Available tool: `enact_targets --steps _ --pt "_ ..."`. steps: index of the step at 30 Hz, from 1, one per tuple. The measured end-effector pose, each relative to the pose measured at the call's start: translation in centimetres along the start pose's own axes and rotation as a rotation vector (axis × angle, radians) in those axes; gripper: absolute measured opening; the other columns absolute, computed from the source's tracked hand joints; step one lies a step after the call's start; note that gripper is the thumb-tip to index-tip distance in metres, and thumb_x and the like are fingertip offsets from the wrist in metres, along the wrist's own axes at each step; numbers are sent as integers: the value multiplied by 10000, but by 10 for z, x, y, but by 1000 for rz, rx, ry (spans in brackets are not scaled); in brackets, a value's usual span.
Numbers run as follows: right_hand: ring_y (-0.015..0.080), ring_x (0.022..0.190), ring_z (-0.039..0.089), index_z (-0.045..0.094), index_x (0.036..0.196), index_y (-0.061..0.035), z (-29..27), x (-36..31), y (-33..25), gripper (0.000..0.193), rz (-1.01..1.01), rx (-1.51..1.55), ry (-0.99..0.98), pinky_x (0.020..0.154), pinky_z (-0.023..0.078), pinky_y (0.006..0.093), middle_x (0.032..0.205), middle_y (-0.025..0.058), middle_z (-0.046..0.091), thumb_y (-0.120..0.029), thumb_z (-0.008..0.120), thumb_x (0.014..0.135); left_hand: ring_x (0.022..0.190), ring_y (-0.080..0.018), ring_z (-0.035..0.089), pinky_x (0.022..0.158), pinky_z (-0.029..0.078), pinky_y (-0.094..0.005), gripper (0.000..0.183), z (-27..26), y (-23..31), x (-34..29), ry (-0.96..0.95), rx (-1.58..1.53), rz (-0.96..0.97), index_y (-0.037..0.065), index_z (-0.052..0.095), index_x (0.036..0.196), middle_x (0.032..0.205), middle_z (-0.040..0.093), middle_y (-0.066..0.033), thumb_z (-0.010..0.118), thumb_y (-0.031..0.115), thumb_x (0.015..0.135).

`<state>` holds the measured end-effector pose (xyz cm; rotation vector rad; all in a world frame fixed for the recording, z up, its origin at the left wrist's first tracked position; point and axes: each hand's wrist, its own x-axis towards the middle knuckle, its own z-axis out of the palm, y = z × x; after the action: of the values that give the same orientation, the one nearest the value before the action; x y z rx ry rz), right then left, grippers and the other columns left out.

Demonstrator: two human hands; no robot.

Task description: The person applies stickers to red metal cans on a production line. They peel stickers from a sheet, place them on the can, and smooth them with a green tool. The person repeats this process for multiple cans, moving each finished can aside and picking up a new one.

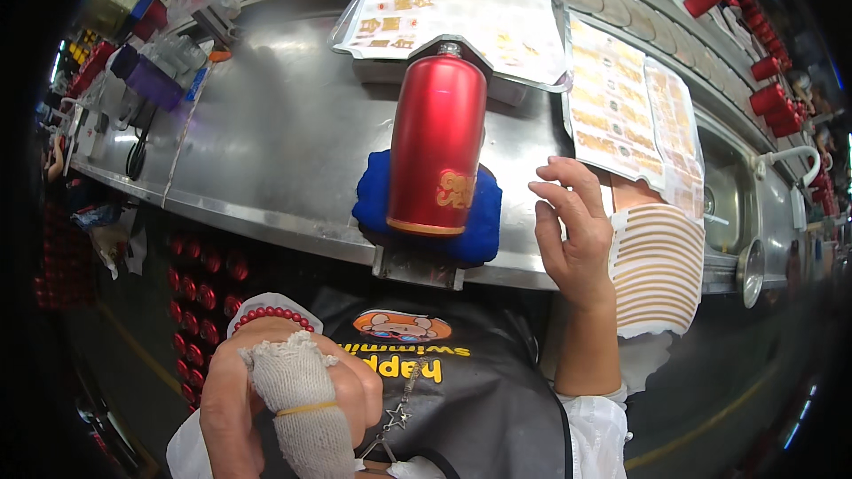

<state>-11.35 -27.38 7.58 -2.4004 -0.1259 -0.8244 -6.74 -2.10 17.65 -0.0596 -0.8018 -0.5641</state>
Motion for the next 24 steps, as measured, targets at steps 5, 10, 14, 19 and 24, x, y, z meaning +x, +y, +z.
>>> enact_targets --steps 5,10,14,19,24 --pt "343 1205 604 667 1074 25 -15 -3 9 243 90 -36 -3 1000 489 406 1200 158 652 121 582 868 632 -269 648 501 419 -270 192 -9 -15 -2 78 79 144 -6 795 931 973 653 -340 855 53 758" --pt "312 1238 600 676 1120 41 -61 8 53 253 190 -152 44 1014 472 361 1246 166 649 95 525 925 623 -251 616 509 379 -276 166 -15 0 13 23 -12 -175 49 808 915 983 663 -317 862 106 769" --pt "331 1114 654 703 1144 -19 -125 -6 170 301 335 -491 74 949 509 351 1194 182 671 54 498 936 779 -290 656 629 446 -398 168 -45 17 25 -190 257 -414 99 816 977 1035 678 -289 836 129 813" --pt "293 883 636 718 1127 -66 -231 -65 356 297 984 -701 -32 767 496 422 1022 130 675 -271 590 955 777 -190 559 669 428 -296 78 -65 53 11 116 576 -405 223 739 919 910 643 -90 803 224 873" --pt "179 928 495 711 1129 -98 -233 -63 321 473 1495 -81 -70 682 372 419 1008 11 617 -525 616 949 908 -186 494 764 375 -358 330 -112 76 -36 315 1024 -261 140 629 1145 1165 579 -110 691 376 922"
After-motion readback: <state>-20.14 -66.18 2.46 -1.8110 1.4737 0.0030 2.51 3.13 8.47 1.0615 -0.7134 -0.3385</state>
